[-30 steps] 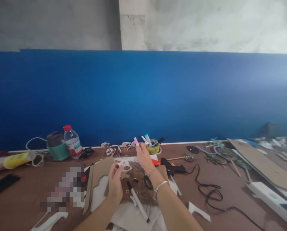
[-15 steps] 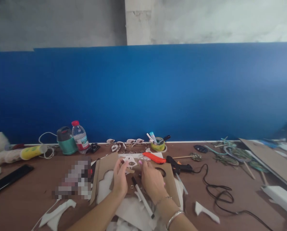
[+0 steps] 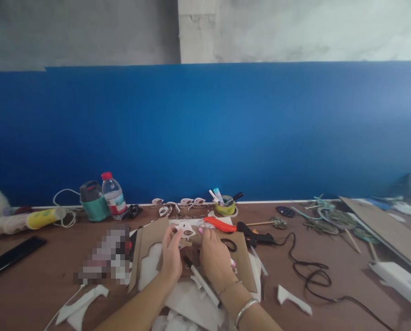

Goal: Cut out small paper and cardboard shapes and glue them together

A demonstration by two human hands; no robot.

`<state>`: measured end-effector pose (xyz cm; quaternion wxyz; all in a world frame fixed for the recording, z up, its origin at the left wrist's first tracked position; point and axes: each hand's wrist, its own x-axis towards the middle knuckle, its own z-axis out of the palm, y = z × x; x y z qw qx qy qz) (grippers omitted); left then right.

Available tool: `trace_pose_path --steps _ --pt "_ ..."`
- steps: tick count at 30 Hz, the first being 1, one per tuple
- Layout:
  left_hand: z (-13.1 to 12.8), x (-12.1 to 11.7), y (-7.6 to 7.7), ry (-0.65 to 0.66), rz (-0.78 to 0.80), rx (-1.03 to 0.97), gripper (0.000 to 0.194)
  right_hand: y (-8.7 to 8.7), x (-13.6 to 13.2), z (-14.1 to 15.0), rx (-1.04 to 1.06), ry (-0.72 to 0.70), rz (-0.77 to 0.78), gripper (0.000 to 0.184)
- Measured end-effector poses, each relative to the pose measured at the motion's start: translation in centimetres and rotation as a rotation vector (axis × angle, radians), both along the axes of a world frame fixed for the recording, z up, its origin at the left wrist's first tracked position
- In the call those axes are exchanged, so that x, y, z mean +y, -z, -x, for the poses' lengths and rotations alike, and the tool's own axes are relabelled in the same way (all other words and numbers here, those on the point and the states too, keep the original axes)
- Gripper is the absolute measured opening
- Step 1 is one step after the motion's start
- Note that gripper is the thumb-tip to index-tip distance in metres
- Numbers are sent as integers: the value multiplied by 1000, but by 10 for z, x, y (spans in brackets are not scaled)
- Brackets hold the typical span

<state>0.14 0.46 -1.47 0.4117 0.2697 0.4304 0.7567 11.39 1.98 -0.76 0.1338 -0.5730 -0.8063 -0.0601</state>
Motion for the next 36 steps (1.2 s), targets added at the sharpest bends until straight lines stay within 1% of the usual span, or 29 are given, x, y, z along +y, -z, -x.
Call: trace_pose_path --steps 3,6,9,12,15,18,20,22,24,26,28,30,32,34,36 --pt "0 -1 -1 -5 8 9 19 -1 0 -1 -26 30 83 20" --pt "1 -1 0 2 8 8 19 -1 -2 0 -54 33 106 20" --pt "1 0 2 -1 2 27 19 1 -4 2 -68 51 81 21" --pt "2 0 3 -13 -10 56 21 2 -5 2 -58 100 62 23" --pt "1 2 3 -10 -19 42 25 -1 -6 1 -1 141 29 31" --pt "1 3 4 2 -28 14 26 -6 -7 0 61 131 7 41" --pt "0 3 4 6 -23 12 26 -8 -7 -1 91 113 -13 44" --pt "1 4 4 -8 -15 21 26 -8 -6 -3 125 60 -56 46" --pt "1 4 5 -8 -11 25 26 -6 -4 -5 190 -30 -117 44" --pt "2 5 7 3 1 20 28 -2 -2 -8 297 -129 -182 36" --pt "2 6 9 -3 17 24 28 1 -2 -11 450 -228 -229 30" --pt "3 7 10 -11 19 38 28 2 -3 -14 616 -310 -261 28" --pt "3 7 11 -8 12 50 28 2 -5 -15 748 -337 -303 27" --pt "3 6 10 -7 9 64 28 0 -7 -16 824 -318 -337 28" --pt "3 6 8 -13 15 80 29 -1 -8 -15 878 -289 -323 30"
